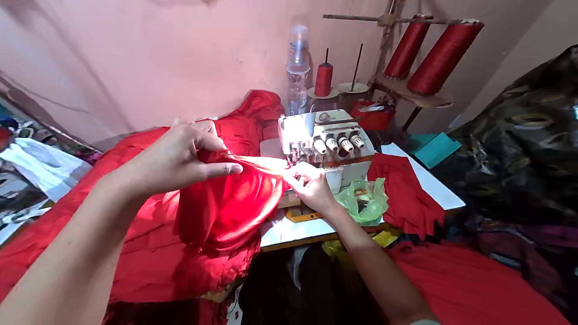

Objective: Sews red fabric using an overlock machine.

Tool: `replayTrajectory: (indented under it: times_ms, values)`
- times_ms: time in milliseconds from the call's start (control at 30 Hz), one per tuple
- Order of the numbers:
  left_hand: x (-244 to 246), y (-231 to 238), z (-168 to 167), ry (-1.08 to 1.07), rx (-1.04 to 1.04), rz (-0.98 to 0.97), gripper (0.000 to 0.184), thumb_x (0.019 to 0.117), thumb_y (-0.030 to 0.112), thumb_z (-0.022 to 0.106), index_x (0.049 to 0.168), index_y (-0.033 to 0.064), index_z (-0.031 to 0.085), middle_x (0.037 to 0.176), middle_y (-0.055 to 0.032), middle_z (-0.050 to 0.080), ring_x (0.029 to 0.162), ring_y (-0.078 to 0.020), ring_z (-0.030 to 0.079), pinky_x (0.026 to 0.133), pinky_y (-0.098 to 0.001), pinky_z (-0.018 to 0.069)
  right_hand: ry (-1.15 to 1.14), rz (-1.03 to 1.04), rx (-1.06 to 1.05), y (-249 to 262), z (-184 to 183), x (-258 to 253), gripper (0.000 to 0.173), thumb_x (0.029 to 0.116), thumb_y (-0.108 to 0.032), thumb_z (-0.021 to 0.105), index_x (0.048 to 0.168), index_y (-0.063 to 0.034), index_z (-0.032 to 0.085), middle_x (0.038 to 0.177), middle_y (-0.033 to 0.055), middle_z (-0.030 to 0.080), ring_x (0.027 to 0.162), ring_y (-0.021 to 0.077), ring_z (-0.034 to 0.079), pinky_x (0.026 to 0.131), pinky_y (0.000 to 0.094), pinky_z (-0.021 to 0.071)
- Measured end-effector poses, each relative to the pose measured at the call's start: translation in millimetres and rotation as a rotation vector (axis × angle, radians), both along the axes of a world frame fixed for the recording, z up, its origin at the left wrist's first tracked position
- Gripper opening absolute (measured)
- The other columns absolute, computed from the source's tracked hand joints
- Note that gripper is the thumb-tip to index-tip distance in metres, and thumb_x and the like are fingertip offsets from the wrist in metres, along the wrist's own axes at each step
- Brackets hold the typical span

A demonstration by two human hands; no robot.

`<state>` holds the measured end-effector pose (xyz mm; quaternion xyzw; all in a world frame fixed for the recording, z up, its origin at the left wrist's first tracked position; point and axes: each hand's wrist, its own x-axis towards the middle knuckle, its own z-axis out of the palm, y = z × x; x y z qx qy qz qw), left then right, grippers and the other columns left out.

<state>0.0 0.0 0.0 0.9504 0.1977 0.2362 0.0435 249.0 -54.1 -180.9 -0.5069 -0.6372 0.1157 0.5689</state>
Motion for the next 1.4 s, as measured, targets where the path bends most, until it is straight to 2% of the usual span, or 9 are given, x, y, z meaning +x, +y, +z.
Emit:
replayTrajectory:
  times_ms: [100, 367, 533, 867, 1000, 1100, 1167, 1300, 1400]
  values:
    - [2.1, 3.2, 2.0, -0.007, -0.013, -0.007, 0.023, 0.0798, 0.035, 0.073, 0.062, 0.0236, 0.065, 0.064, 0.0154, 0.047, 0.066, 0.0049, 0.047, 0.066, -0.0188, 0.0351, -0.050, 0.017, 0.100, 3.9, 8.0, -6.8, 0.014, 0.0878, -0.015, 0.071, 0.089, -0.0015, 0.075, 0.078, 0.0057, 0.067, 0.060, 0.0090, 0.058, 0.057, 0.0271, 0.0503]
    - [-5.7, 0.8, 6.1, 0.024, -0.078, 0.076, 0.012, 0.0830, 0.025, 0.071, 0.073, 0.0206, 0.075, 0.067, 0.0139, 0.060, 0.068, 0.0058, 0.054, 0.073, -0.0232, 0.0401, -0.091, 0.001, 0.232, 8.6, 18.0, -18.1, 0.011, 0.0873, -0.013, 0.070, 0.089, -0.0038, 0.076, 0.077, 0.0054, 0.066, 0.059, 0.0075, 0.053, 0.053, 0.0224, 0.0444]
    - [-13.1, 9.7, 3.4, 0.024, -0.114, 0.053, 0.018, 0.0825, 0.030, 0.071, 0.066, 0.0223, 0.069, 0.067, 0.0147, 0.054, 0.070, 0.0055, 0.052, 0.067, -0.0179, 0.0384, -0.061, -0.038, 0.274, 11.5, 18.8, -24.6, 0.010, 0.0842, -0.012, 0.074, 0.084, -0.0023, 0.075, 0.083, 0.0097, 0.068, 0.071, 0.0162, 0.062, 0.062, 0.0313, 0.0505]
    - [-23.2, 19.9, -8.4, -0.029, -0.290, -0.129, 0.019, 0.0835, 0.032, 0.074, 0.067, 0.0245, 0.072, 0.070, 0.0163, 0.056, 0.074, 0.0050, 0.054, 0.063, -0.0107, 0.0395, 0.105, 0.176, 0.086, 9.3, 27.1, -18.6, 0.009, 0.0865, -0.007, 0.072, 0.089, 0.0019, 0.069, 0.070, 0.0038, 0.064, 0.052, 0.0027, 0.055, 0.051, 0.0192, 0.0502]
    - [-7.2, 13.4, -9.8, -0.048, -0.311, -0.215, 0.019, 0.0848, 0.033, 0.072, 0.068, 0.0241, 0.073, 0.077, 0.0164, 0.063, 0.083, 0.0047, 0.059, 0.071, -0.0107, 0.0453, 0.029, 0.322, -0.078, -1.3, 29.0, 0.1, 0.022, 0.0942, -0.014, 0.067, 0.110, 0.0005, 0.063, 0.059, 0.0001, 0.056, 0.048, 0.0036, 0.051, 0.050, 0.0206, 0.0483]
    - [20.8, -9.2, -15.0, 0.008, -0.312, -0.342, 0.021, 0.0863, 0.033, 0.072, 0.069, 0.0214, 0.075, 0.079, 0.0152, 0.068, 0.086, 0.0048, 0.063, 0.074, -0.0123, 0.0506, -0.053, 0.446, -0.182, -25.9, 25.5, 24.8, 0.025, 0.0987, -0.016, 0.060, 0.111, 0.0043, 0.068, 0.067, 0.0015, 0.058, 0.052, -0.0010, 0.050, 0.052, 0.0157, 0.0451]
    - [40.1, -27.7, -23.6, 0.094, -0.275, -0.410, 0.026, 0.0892, 0.034, 0.070, 0.071, 0.0161, 0.075, 0.068, 0.0132, 0.065, 0.069, 0.0088, 0.061, 0.061, -0.0103, 0.0491, -0.080, 0.468, -0.109, -43.4, 10.2, 40.7, 0.022, 0.0983, -0.016, 0.060, 0.100, 0.0027, 0.073, 0.085, 0.0053, 0.060, 0.065, -0.0036, 0.052, 0.059, 0.0109, 0.0457]
    - [44.3, 1.8, -65.5, 0.149, 0.231, -0.204, 0.035, 0.0871, 0.045, 0.057, 0.067, 0.0176, 0.066, 0.061, 0.0042, 0.059, 0.057, -0.0112, 0.059, 0.050, -0.0368, 0.0456, -0.078, 0.338, 0.027, -76.0, -35.2, 48.5, 0.018, 0.0966, -0.019, 0.064, 0.097, -0.0038, 0.075, 0.098, 0.0088, 0.059, 0.078, -0.0031, 0.052, 0.068, 0.0083, 0.0434]
    - [31.2, 48.0, -95.7, 0.115, 0.398, -0.081, 0.040, 0.0861, 0.058, 0.057, 0.083, 0.0202, 0.071, 0.079, 0.0028, 0.065, 0.072, -0.0164, 0.064, 0.062, -0.0418, 0.0506, -0.037, 0.269, 0.086, -83.4, -62.2, 38.7, 0.018, 0.0970, -0.017, 0.066, 0.101, -0.0009, 0.074, 0.095, 0.0103, 0.060, 0.067, -0.0041, 0.048, 0.059, 0.0069, 0.0402]
